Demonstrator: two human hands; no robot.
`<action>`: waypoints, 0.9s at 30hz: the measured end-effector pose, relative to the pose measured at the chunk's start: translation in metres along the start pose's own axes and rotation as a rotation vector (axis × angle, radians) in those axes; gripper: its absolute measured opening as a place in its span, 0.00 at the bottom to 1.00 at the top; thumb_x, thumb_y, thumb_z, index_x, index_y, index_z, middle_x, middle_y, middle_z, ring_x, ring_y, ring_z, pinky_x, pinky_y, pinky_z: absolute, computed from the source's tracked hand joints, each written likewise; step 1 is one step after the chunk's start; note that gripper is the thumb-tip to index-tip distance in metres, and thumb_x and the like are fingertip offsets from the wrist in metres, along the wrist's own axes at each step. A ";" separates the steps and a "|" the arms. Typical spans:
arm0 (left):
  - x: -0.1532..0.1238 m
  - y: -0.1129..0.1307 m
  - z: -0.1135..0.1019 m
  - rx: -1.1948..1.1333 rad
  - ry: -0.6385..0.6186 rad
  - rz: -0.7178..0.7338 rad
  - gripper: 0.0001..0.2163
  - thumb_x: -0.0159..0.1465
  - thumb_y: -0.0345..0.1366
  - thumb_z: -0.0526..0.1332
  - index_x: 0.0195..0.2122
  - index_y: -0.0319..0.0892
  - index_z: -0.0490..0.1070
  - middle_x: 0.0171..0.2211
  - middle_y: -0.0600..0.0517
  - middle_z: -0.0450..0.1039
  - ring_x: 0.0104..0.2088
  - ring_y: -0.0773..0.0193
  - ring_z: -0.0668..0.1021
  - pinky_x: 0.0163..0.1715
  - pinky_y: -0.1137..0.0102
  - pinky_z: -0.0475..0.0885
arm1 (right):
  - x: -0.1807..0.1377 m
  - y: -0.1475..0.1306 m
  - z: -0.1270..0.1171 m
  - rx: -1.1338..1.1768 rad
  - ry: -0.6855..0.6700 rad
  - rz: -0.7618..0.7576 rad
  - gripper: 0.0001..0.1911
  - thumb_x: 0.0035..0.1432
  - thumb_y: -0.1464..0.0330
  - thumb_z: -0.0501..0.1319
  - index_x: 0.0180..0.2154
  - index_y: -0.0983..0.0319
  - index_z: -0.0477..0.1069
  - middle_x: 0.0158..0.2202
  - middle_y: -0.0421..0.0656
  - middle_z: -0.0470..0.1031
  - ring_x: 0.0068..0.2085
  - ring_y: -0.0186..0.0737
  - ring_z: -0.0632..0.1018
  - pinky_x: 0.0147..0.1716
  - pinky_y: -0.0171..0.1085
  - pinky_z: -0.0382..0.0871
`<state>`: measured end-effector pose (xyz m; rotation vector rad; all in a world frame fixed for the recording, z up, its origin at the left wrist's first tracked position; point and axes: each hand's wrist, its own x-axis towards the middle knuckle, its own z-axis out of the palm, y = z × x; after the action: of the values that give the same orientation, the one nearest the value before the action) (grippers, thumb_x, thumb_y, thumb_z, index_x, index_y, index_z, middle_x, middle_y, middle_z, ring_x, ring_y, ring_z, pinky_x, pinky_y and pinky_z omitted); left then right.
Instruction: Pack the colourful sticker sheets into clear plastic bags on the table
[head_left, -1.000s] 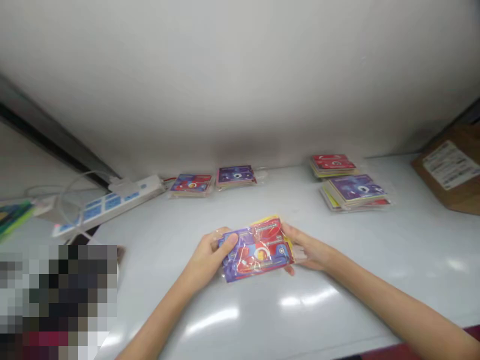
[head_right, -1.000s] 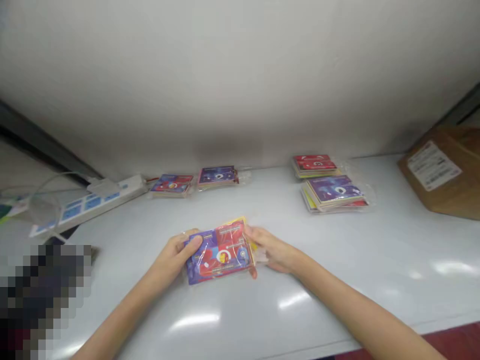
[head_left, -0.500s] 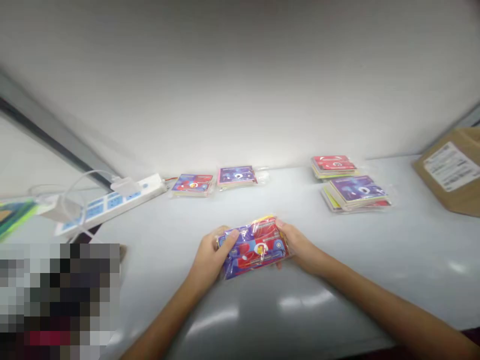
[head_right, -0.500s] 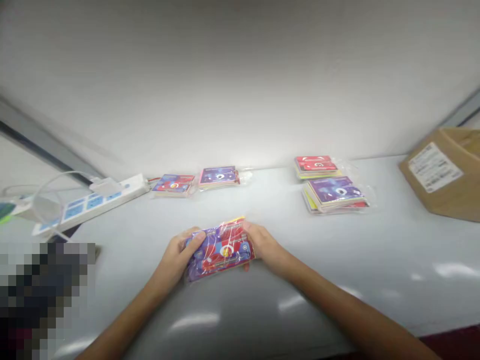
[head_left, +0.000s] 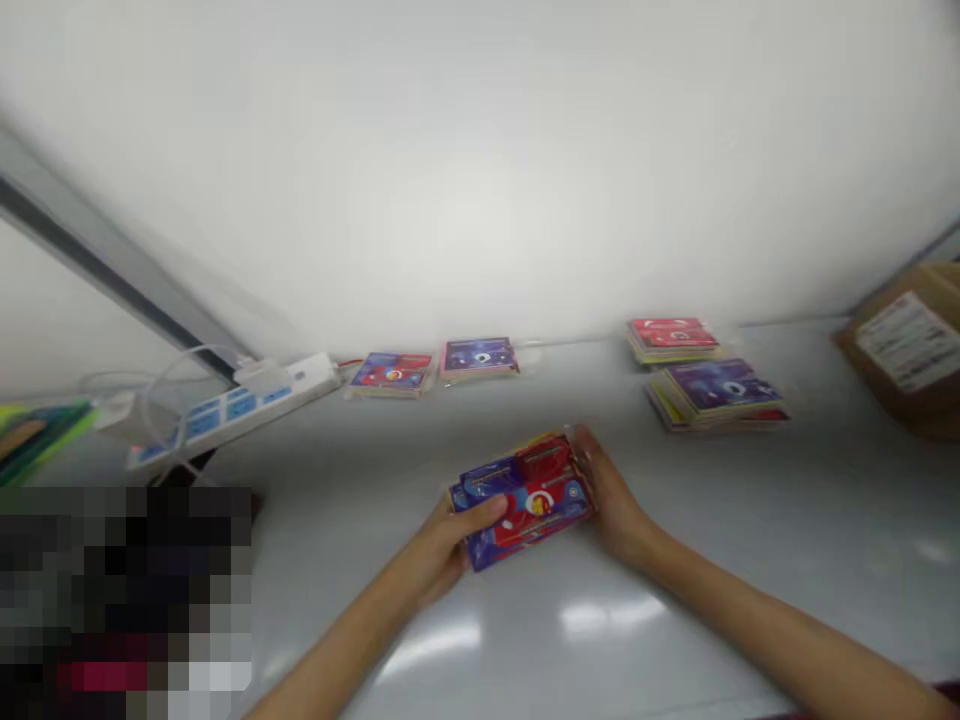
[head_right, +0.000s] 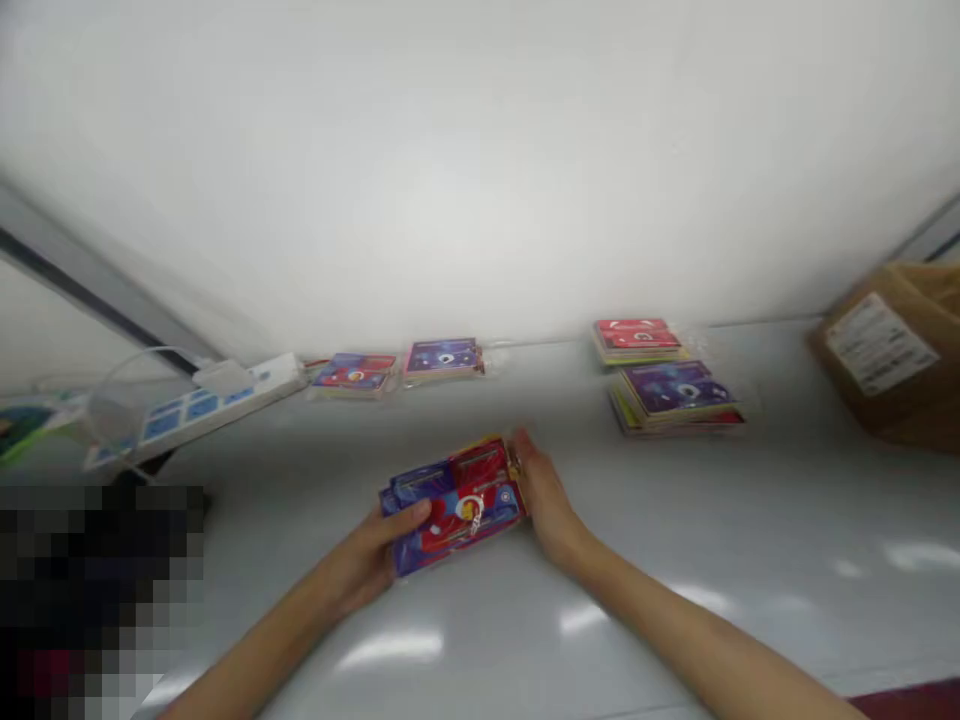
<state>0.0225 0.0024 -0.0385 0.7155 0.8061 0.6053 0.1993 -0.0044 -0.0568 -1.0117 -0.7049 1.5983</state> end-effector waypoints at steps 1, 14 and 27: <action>0.000 -0.001 0.001 -0.003 -0.020 -0.011 0.23 0.47 0.40 0.70 0.45 0.40 0.70 0.37 0.47 0.78 0.38 0.55 0.79 0.39 0.65 0.73 | 0.000 0.001 0.000 0.002 0.009 -0.005 0.28 0.51 0.46 0.52 0.33 0.63 0.73 0.26 0.43 0.78 0.31 0.45 0.78 0.35 0.42 0.71; 0.002 -0.005 -0.009 -0.116 -0.067 -0.044 0.16 0.51 0.34 0.68 0.41 0.37 0.72 0.39 0.45 0.77 0.37 0.57 0.78 0.37 0.64 0.73 | -0.005 -0.008 0.001 -0.005 -0.072 0.128 0.25 0.56 0.48 0.48 0.36 0.60 0.73 0.34 0.43 0.79 0.37 0.44 0.78 0.38 0.41 0.70; -0.001 -0.004 -0.018 -0.331 -0.265 -0.032 0.22 0.55 0.45 0.62 0.47 0.35 0.69 0.39 0.43 0.76 0.38 0.53 0.77 0.32 0.62 0.72 | -0.012 -0.003 -0.007 0.056 -0.271 0.177 0.15 0.55 0.57 0.57 0.41 0.57 0.71 0.31 0.41 0.76 0.29 0.38 0.75 0.25 0.35 0.69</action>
<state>0.0086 0.0054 -0.0494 0.4652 0.4564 0.5830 0.2076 -0.0158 -0.0543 -0.8429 -0.7640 1.9228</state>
